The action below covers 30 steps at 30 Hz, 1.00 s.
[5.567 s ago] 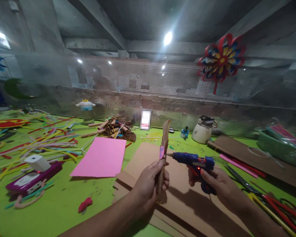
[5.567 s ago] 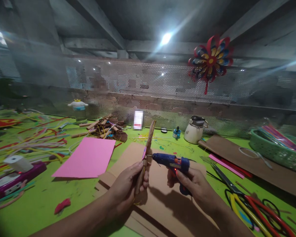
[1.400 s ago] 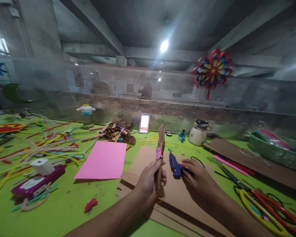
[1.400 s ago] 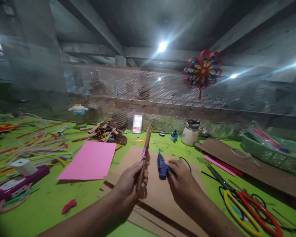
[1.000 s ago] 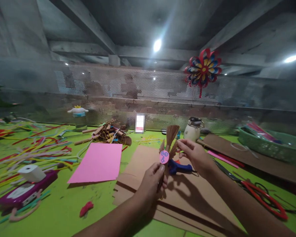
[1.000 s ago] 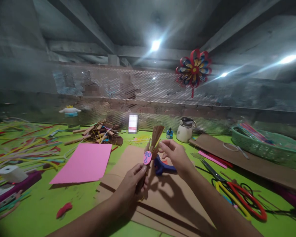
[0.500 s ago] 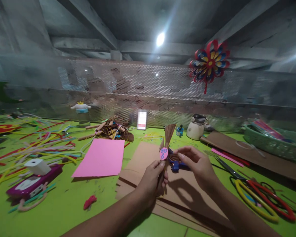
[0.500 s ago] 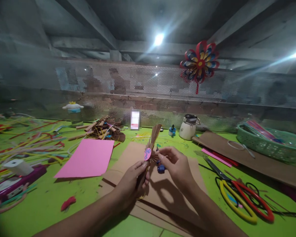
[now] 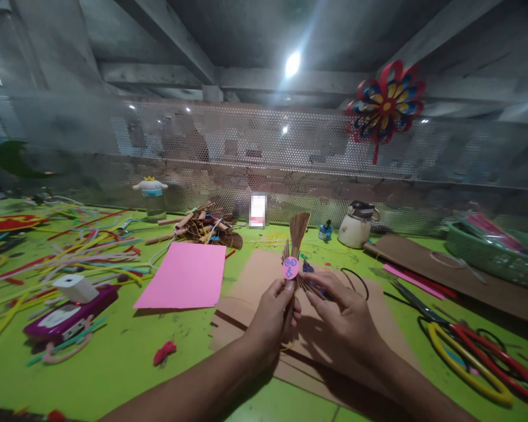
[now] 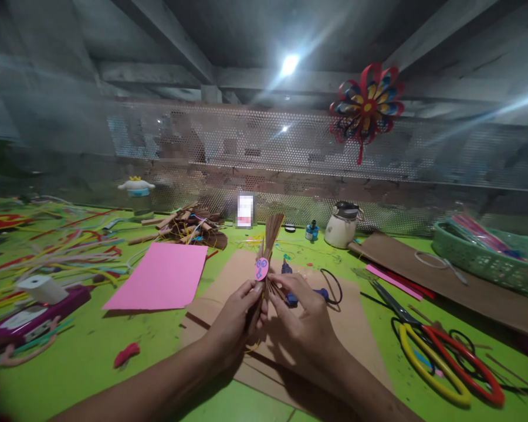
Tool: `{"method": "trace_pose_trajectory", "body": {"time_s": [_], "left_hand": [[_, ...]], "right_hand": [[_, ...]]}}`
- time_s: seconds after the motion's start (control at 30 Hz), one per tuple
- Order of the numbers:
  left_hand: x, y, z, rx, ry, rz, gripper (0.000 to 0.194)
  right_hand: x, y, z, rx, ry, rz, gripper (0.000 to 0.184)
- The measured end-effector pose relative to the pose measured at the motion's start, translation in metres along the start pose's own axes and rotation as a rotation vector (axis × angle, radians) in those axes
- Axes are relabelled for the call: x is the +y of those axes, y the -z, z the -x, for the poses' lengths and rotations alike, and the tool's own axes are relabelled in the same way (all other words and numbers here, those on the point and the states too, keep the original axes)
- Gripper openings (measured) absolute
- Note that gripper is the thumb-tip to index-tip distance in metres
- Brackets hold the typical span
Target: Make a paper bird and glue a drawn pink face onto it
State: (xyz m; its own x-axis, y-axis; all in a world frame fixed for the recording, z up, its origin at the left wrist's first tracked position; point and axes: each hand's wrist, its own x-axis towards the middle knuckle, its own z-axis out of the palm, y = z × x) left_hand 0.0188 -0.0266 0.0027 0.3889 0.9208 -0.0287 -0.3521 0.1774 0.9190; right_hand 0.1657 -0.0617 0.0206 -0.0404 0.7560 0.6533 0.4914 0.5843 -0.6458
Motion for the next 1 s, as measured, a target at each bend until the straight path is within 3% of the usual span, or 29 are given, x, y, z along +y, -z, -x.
{"method": "trace_pose_trajectory", "body": {"time_s": [0.17, 0.67, 1.0], "left_hand": [[-0.004, 0.001, -0.002, -0.003, -0.036, -0.012, 0.037], [-0.002, -0.002, 0.001, 0.01, -0.035, -0.027, 0.039], [-0.004, -0.001, -0.004, 0.008, -0.047, -0.045, 0.035]], "right_hand": [[0.0, -0.003, 0.001, 0.006, 0.021, 0.011, 0.024], [0.002, -0.011, 0.005, 0.016, -0.311, -0.263, 0.031], [0.005, -0.01, 0.006, -0.01, -0.313, -0.283, 0.033]]}}
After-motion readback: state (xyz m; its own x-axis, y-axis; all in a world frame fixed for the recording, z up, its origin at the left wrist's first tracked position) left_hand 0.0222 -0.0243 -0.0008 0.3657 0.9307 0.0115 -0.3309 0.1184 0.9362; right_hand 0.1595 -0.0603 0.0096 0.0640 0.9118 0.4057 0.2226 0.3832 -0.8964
